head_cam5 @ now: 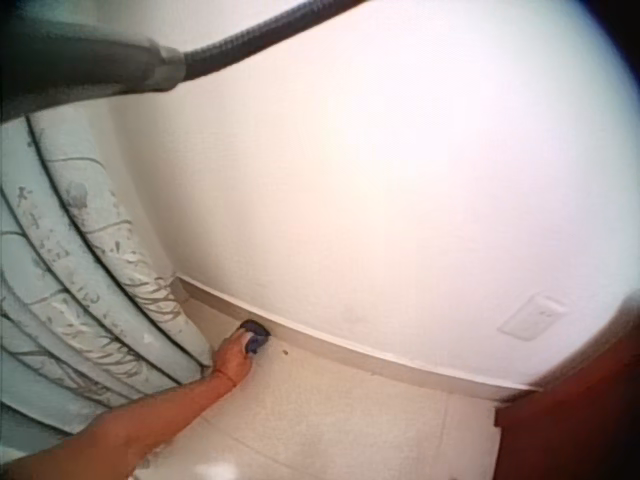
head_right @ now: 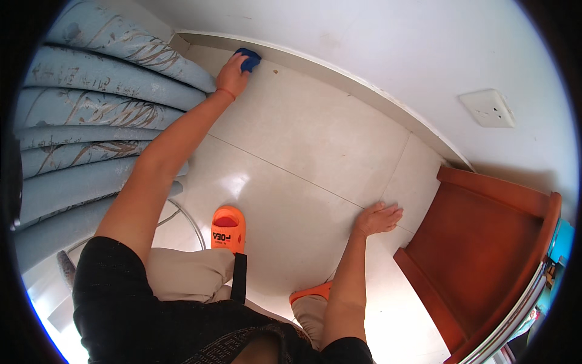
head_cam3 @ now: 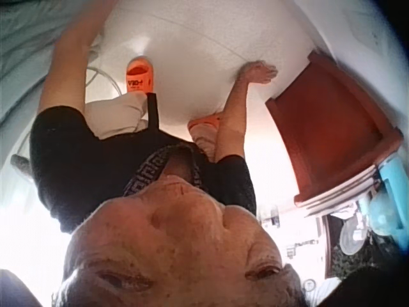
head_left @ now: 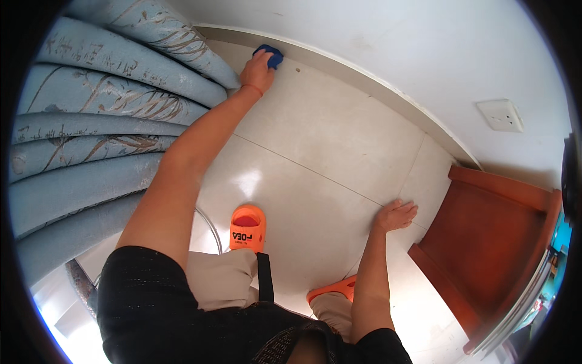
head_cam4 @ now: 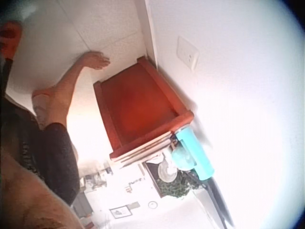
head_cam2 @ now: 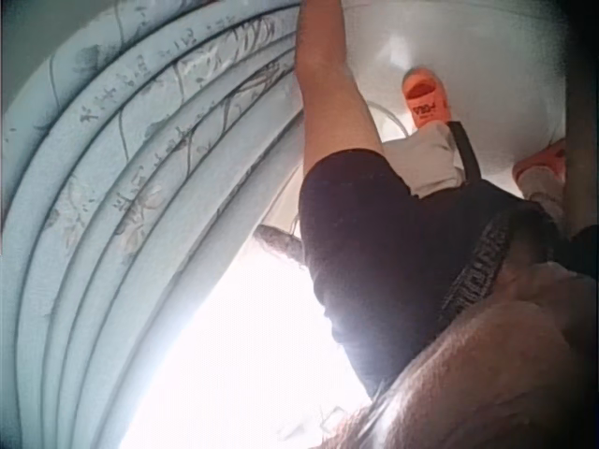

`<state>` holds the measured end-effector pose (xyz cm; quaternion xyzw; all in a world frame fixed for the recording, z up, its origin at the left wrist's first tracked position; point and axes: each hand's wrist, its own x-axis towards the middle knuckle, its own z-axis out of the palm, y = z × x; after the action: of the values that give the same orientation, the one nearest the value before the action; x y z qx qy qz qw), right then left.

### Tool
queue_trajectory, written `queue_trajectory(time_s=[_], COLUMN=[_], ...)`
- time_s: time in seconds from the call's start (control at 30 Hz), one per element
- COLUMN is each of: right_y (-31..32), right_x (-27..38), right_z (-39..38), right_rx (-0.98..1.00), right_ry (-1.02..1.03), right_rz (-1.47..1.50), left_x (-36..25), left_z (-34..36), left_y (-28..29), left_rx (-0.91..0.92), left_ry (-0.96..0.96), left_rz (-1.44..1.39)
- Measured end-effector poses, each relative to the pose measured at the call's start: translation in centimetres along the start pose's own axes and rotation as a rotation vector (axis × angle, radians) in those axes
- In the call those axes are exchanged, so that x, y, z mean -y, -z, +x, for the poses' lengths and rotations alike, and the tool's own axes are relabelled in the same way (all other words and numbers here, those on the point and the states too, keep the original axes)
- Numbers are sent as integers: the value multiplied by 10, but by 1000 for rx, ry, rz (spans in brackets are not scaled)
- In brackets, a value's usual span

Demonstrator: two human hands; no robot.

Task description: The person wipes the floor and baseboard area using a blue cloth while moving around furniture and curtains.

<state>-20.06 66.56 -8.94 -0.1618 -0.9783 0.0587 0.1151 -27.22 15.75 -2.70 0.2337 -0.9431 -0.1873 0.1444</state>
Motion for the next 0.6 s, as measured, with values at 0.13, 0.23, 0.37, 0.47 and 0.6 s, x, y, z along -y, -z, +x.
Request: queue_trajectory(time_s=[0.13,0.23,0.37,0.47,0.6], right_y=[2,6,5,4,2], right_x=[9,9,17,14,10], right_z=[3,9,5,3,8], right_rx=[33,55,106,88,60], right_ry=[-27,-49,-62,-61,-67], right_rz=[-77,-148,-194,-169,-184], left_x=[-34,-65,-79,-131,-182], left_z=[7,-8,-16,-46,-110], left_y=[-36,-52,-72,-90,-61], left_rx=[144,38,47,319,925], left_ry=[119,81,-119,-406,-558], left_rz=[21,164,8,-213,-644])
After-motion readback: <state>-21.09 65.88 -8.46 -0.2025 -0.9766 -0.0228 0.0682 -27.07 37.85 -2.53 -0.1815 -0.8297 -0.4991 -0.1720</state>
